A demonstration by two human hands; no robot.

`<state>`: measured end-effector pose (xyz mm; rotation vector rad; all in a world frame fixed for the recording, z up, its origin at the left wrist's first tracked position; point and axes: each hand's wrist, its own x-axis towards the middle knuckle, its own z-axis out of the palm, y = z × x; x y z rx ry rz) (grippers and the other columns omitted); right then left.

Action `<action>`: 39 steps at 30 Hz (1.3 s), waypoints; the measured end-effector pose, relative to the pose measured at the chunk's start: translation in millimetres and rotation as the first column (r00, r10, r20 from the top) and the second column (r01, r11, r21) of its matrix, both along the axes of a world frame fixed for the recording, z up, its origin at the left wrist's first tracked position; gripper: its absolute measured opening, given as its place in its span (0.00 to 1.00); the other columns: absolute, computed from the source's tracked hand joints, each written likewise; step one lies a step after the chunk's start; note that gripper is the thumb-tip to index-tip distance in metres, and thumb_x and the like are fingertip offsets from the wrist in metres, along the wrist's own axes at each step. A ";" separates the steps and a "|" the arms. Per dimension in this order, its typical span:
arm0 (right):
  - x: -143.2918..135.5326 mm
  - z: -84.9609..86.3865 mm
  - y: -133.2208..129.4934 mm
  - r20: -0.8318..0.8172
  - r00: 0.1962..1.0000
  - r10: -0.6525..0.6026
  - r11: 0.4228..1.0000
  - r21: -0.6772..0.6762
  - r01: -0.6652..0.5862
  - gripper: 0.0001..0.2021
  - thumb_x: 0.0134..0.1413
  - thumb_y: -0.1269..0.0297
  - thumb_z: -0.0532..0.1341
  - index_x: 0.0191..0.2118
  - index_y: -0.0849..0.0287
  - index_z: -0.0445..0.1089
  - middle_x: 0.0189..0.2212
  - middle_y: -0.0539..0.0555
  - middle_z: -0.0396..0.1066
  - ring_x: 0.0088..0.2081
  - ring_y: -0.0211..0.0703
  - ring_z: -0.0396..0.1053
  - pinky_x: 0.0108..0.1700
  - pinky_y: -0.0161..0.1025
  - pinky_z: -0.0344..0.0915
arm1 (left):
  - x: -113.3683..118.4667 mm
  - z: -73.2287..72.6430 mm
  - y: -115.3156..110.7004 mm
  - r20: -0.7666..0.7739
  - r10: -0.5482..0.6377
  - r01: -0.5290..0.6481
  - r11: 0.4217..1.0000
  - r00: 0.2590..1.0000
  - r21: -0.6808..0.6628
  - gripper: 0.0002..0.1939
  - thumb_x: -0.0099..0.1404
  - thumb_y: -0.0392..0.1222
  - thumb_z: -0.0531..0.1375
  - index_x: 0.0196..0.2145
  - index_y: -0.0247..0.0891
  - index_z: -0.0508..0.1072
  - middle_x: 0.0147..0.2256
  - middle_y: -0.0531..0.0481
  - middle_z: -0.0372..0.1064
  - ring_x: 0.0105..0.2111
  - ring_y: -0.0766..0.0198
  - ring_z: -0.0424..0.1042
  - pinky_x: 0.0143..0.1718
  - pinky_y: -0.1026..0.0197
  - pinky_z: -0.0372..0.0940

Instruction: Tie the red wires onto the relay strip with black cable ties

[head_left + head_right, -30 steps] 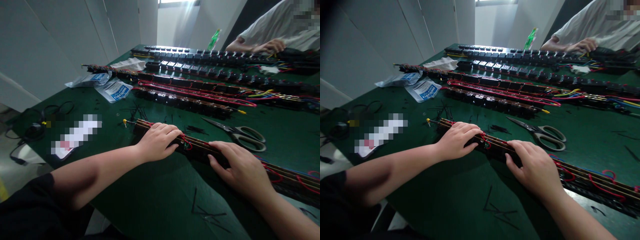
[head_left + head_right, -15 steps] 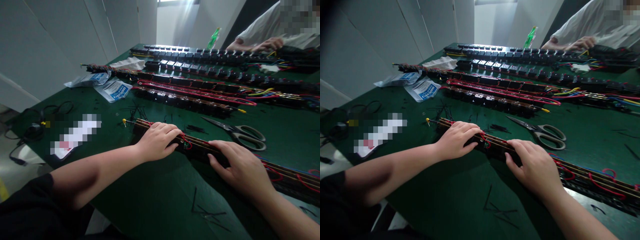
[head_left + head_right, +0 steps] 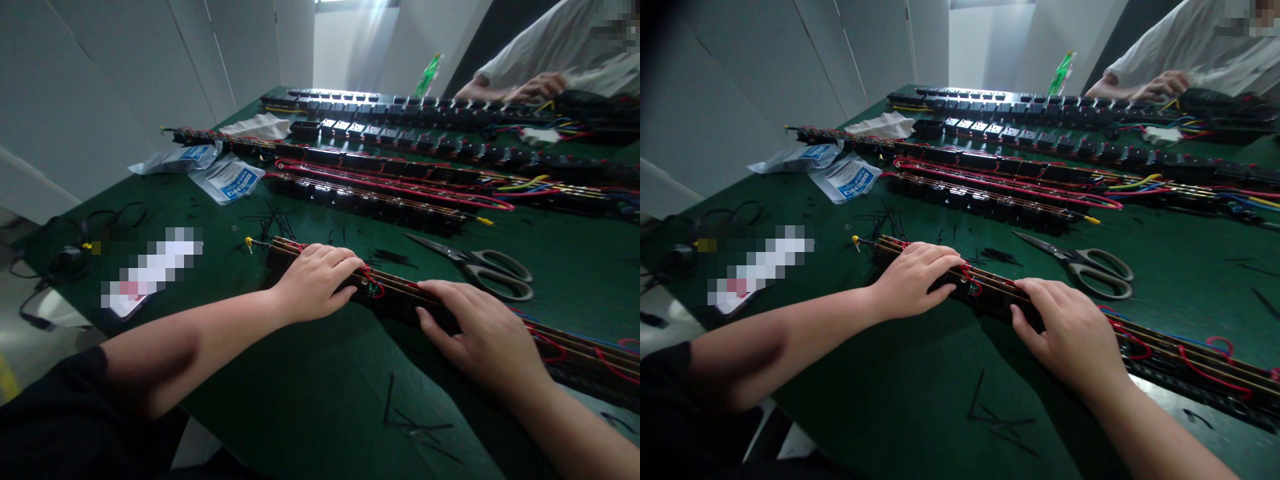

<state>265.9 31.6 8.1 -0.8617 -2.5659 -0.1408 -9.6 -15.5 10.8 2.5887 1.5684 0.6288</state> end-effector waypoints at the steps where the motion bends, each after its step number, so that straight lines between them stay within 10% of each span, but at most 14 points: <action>1: -0.2 0.1 0.0 0.002 1.000 0.001 1.000 0.002 -0.001 0.15 0.62 0.59 0.56 0.47 0.63 0.69 0.40 0.64 0.76 0.38 0.58 0.75 0.39 0.51 0.70 | -0.1 0.0 -0.1 0.000 0.000 0.000 1.000 1.000 0.001 0.17 0.70 0.44 0.54 0.54 0.37 0.67 0.55 0.44 0.69 0.54 0.53 0.67 0.56 0.49 0.59; 39: -1.9 2.2 -7.6 0.048 0.995 0.088 0.996 -0.014 -0.088 0.17 0.65 0.63 0.56 0.55 0.65 0.67 0.49 0.66 0.75 0.47 0.57 0.74 0.49 0.54 0.71 | 0.9 1.3 -2.2 -0.053 -0.012 0.014 0.999 0.999 0.035 0.22 0.70 0.54 0.54 0.54 0.37 0.69 0.56 0.43 0.70 0.53 0.52 0.69 0.54 0.49 0.60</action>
